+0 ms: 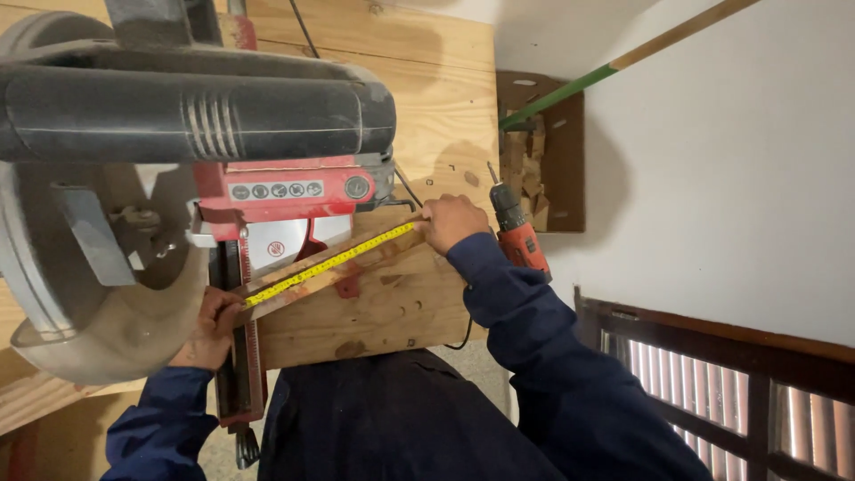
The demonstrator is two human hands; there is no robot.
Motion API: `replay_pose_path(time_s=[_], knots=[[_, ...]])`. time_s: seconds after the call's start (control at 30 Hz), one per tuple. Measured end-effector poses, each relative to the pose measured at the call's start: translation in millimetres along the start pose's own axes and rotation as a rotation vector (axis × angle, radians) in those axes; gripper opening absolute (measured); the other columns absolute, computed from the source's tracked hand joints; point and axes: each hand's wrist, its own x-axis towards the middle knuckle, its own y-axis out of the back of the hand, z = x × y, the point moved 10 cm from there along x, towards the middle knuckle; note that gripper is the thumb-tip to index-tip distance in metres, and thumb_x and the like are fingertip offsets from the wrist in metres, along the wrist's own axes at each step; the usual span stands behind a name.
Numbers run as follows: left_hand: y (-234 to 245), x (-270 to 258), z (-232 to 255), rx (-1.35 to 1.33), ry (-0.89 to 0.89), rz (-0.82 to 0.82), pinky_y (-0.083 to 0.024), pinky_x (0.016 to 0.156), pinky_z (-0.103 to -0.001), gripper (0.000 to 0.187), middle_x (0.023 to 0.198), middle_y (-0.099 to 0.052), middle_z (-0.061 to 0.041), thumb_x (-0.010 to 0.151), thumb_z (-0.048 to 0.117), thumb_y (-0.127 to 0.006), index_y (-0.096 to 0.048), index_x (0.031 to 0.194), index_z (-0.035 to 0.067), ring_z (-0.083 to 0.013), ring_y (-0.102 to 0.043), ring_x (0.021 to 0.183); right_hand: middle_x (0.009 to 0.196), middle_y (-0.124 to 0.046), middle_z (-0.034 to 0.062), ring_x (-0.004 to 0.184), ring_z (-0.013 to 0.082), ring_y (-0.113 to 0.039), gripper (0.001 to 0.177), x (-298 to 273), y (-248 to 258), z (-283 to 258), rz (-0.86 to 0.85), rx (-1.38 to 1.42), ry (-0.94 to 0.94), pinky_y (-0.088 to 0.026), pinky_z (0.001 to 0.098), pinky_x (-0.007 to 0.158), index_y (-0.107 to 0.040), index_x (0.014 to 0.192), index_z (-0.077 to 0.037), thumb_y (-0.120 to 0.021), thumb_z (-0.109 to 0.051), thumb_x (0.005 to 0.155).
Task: Measuring and marking wooden strips and blocks using a tape measure and pencil in preparation for cutting.
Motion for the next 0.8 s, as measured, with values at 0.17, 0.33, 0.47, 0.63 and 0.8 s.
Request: replay_pose_path(time_s=[0.17,0.33,0.47,0.63,0.8], knots=[[-13.9,-3.2,-18.7,-0.022,0.026,-0.048,-0.056,0.091,-0.040,0.007,0.082,-0.069,-0.005,0.097,0.026,-0.074,-0.076,0.099,0.019,-0.0298,-0.070,0.085,0.111,-0.067,0.0125,0.115,0.0348,-0.062,0.031,-8.8,12.4,-2.1,-0.064,0.045,-0.031,-0.052,0.0560,0.097,-0.073,0.113,-0.019,-0.058,-0.042,0.099],[0.6,2.6,-6.1,-0.208,0.137,-0.053,-0.054,0.098,-0.049,0.014,0.085,-0.069,-0.020,0.104,0.018,-0.069,-0.076,0.104,0.005,-0.0401,-0.069,0.090,0.111,-0.069,0.0131,0.114,0.0360,-0.064,0.030,-10.2,15.6,-3.7,-0.073,0.012,-0.052,-0.052,0.0569,0.097,-0.074,0.113,-0.017,-0.061,-0.039,0.098],[-1.1,2.6,-8.1,-0.143,0.145,-0.095,-0.054,0.096,-0.045,0.012,0.086,-0.070,-0.010,0.097,0.026,-0.076,-0.078,0.104,0.016,-0.0329,-0.070,0.091,0.114,-0.068,0.0141,0.117,0.0373,-0.063,0.038,-12.4,18.2,-7.0,-0.094,-0.033,-0.028,-0.052,0.0575,0.098,-0.073,0.116,-0.016,-0.061,-0.047,0.097],[-26.4,-6.7,-36.4,-0.241,0.242,-0.125,-0.056,0.084,-0.039,0.014,0.085,-0.069,-0.008,0.095,0.025,-0.080,-0.077,0.105,0.016,-0.0276,-0.069,0.083,0.113,-0.069,0.0164,0.116,0.0387,-0.064,0.042,-7.1,10.2,-2.0,-0.090,-0.062,-0.020,-0.053,0.0575,0.096,-0.073,0.116,-0.014,-0.060,-0.050,0.098],[-16.4,-7.5,-31.1,-0.231,0.270,-0.112,-0.057,0.079,-0.037,0.012,0.086,-0.070,-0.007,0.097,0.023,-0.080,-0.077,0.106,0.017,-0.0276,-0.069,0.082,0.115,-0.068,0.0153,0.118,0.0373,-0.062,0.046,-5.0,2.7,2.5,-0.089,-0.080,-0.017,-0.053,0.0579,0.098,-0.070,0.120,-0.015,-0.056,-0.054,0.099]])
